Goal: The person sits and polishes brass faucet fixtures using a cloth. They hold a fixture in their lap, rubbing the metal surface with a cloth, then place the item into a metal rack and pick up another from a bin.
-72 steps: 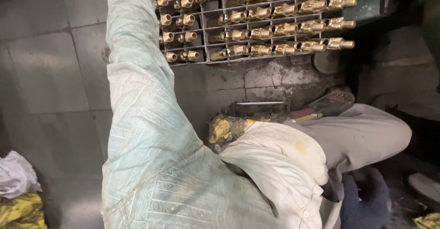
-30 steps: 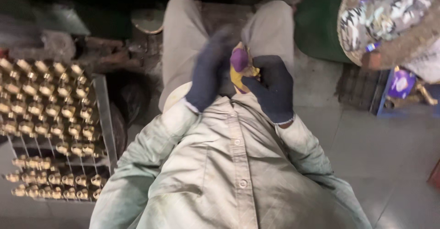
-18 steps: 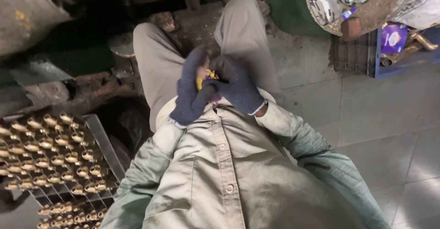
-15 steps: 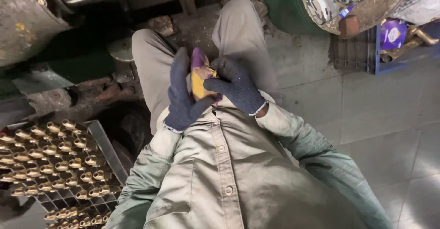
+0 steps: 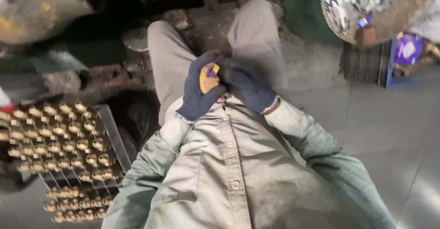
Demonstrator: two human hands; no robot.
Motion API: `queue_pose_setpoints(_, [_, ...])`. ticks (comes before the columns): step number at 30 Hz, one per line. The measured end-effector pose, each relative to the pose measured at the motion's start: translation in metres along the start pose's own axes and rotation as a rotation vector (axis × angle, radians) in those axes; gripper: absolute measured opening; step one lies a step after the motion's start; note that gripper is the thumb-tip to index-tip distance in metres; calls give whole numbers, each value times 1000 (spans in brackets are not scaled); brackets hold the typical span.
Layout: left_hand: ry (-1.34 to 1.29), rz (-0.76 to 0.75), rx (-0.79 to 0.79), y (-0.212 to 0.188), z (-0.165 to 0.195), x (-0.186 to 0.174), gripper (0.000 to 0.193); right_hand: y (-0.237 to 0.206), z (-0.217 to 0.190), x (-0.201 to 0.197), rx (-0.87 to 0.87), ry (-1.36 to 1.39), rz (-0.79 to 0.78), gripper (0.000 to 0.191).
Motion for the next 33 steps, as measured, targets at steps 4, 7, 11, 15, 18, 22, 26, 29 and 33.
queue_pose_setpoints(4, [-78,219,-164,-8,-19,-12,58,-5,-8,-14,-123,-358,55,34])
queue_pose_setpoints(7, [-162,364,-324,-17,-39,-35,48,-17,-27,-46,-257,-696,283,31])
queue_pose_setpoints(11, [161,413,-244,-43,-39,-88,39,-61,-67,-127,-316,-725,586,30])
queue_pose_setpoints(15, [531,367,-178,-71,-45,-121,37,-123,-105,-241,-334,-789,1032,28])
queue_pose_setpoints(18, [581,286,-141,-80,-57,-115,37,-183,-127,-310,-313,-994,1366,28])
queue_pose_setpoints(22, [587,275,-199,-84,-70,-105,32,-225,-150,-336,-509,-1387,1643,45])
queue_pose_setpoints(26, [612,261,-164,-80,-70,-99,31,-224,-171,-347,-399,-1449,1797,58])
queue_pose_setpoints(29, [625,251,-151,-77,-69,-95,32,-211,-179,-337,-442,-1515,1785,60])
queue_pose_setpoints(33, [648,251,-138,-75,-66,-92,34,-194,-186,-340,-245,-1501,1775,57])
Point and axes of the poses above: each hand's wrist, its own y-axis towards the middle knuckle, its own x-axis out of the palm, z = x × y, the point moved 7 cm from there along y, towards the middle knuckle, and after that the axes turned 14 degrees about x, right-handed, at the moved point
